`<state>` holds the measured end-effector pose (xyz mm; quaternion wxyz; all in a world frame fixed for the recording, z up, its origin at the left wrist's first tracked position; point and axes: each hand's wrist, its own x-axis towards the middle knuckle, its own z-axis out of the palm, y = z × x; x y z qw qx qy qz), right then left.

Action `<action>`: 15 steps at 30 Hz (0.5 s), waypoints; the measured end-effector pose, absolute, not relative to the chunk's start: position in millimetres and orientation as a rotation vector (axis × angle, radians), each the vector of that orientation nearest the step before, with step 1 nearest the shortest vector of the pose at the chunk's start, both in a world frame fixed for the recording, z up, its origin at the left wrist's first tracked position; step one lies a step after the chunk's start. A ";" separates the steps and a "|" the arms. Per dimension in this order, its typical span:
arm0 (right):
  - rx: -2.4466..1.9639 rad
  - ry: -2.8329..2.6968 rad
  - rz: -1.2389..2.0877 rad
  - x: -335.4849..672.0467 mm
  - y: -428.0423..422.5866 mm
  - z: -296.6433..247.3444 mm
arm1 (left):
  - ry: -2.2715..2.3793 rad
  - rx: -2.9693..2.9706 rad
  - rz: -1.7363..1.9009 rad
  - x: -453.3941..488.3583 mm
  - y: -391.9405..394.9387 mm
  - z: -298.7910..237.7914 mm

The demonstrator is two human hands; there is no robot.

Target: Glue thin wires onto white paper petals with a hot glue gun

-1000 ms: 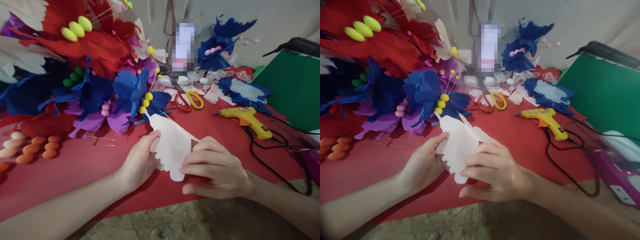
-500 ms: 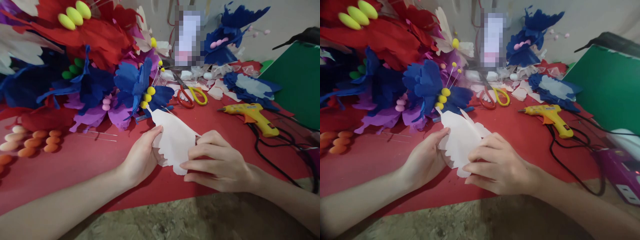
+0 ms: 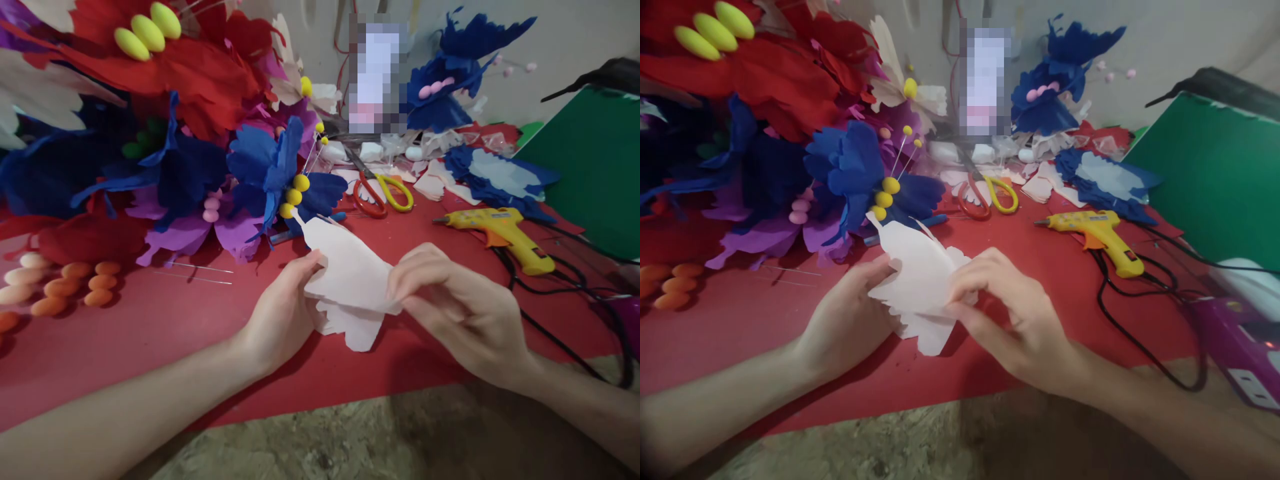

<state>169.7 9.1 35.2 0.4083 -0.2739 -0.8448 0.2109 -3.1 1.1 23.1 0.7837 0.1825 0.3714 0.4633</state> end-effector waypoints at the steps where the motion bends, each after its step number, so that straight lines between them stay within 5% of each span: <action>1: -0.740 -2.029 0.600 169.8 9.0 34.2 | 0.776 0.412 1.006 -3.7 1.2 23.0; 15: -0.800 -1.584 1.065 198.8 50.8 32.5 | 0.860 0.701 0.989 -4.6 -3.2 20.6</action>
